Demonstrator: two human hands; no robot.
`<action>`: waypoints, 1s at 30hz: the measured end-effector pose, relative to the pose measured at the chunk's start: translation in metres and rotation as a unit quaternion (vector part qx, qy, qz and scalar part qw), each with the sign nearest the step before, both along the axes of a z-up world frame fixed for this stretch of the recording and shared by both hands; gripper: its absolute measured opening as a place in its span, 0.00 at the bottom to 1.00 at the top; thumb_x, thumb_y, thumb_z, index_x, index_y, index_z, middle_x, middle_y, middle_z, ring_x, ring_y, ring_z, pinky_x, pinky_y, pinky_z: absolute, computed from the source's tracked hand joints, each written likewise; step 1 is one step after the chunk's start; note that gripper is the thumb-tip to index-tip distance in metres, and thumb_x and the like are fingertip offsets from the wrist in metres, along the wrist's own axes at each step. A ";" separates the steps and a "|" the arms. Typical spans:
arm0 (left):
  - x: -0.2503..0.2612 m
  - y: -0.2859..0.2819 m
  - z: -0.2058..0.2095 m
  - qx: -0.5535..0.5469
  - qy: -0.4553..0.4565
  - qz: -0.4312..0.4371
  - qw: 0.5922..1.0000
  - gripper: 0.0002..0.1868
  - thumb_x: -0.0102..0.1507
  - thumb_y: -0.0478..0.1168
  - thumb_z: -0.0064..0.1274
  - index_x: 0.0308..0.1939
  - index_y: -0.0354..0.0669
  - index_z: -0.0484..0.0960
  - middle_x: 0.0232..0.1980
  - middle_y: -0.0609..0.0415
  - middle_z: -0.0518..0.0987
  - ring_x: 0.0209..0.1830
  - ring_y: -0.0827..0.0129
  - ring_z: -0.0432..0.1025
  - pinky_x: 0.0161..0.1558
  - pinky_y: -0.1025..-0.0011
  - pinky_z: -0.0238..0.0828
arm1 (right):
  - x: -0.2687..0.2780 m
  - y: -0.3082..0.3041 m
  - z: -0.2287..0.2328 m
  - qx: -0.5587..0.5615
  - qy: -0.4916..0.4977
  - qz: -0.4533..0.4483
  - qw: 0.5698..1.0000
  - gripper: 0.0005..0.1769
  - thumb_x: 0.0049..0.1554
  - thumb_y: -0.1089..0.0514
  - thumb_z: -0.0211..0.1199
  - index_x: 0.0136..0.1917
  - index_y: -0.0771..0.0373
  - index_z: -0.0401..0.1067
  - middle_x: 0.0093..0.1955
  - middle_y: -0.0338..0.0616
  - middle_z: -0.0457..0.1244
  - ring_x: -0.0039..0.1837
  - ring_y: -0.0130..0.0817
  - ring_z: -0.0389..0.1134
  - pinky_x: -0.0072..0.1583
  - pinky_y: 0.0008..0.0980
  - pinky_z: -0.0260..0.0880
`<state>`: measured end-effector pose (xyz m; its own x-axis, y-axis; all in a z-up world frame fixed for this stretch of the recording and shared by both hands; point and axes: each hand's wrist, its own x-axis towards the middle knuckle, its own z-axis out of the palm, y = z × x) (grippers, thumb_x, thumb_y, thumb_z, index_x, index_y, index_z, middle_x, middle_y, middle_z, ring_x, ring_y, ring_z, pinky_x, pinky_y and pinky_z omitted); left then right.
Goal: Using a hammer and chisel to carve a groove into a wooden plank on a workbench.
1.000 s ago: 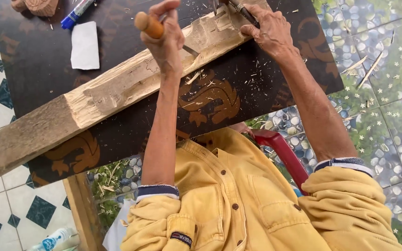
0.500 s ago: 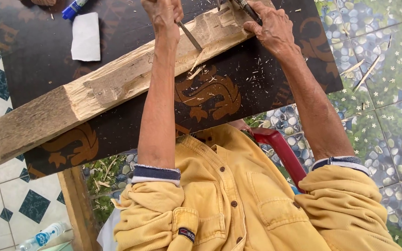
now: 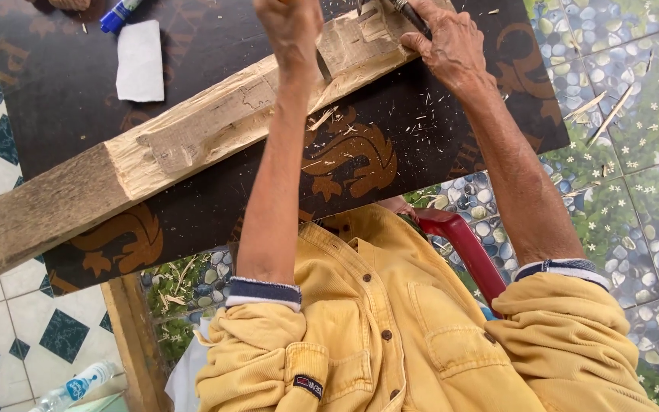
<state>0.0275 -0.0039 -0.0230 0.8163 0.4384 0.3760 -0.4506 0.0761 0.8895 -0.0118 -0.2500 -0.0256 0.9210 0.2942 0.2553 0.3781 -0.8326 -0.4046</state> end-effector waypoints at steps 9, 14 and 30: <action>0.041 0.028 -0.021 -0.070 0.047 -0.026 0.996 0.24 0.59 0.54 0.60 0.15 0.46 0.73 0.10 0.62 0.68 0.06 0.77 0.56 0.08 0.76 0.49 | 0.004 0.002 0.009 -0.004 -0.018 -0.001 1.000 0.28 0.70 0.46 0.68 0.79 0.52 0.67 0.55 0.57 0.72 0.51 0.70 0.69 0.43 0.76 0.66; 0.027 0.033 -0.015 -0.110 -0.036 -0.058 0.992 0.17 0.62 0.42 0.59 0.20 0.43 0.73 0.13 0.58 0.67 0.06 0.75 0.57 0.07 0.74 0.51 | 0.000 0.006 0.008 0.018 0.042 -0.025 0.999 0.30 0.70 0.46 0.65 0.79 0.55 0.63 0.67 0.65 0.64 0.64 0.78 0.60 0.57 0.83 0.61; -0.006 -0.008 -0.002 0.088 -0.124 -0.003 0.988 0.12 0.64 0.42 0.50 0.27 0.43 0.75 0.20 0.57 0.78 0.14 0.73 0.74 0.12 0.78 0.77 | -0.005 0.006 0.012 0.005 0.046 -0.033 0.998 0.29 0.68 0.47 0.62 0.79 0.53 0.65 0.62 0.69 0.67 0.59 0.73 0.62 0.51 0.70 0.63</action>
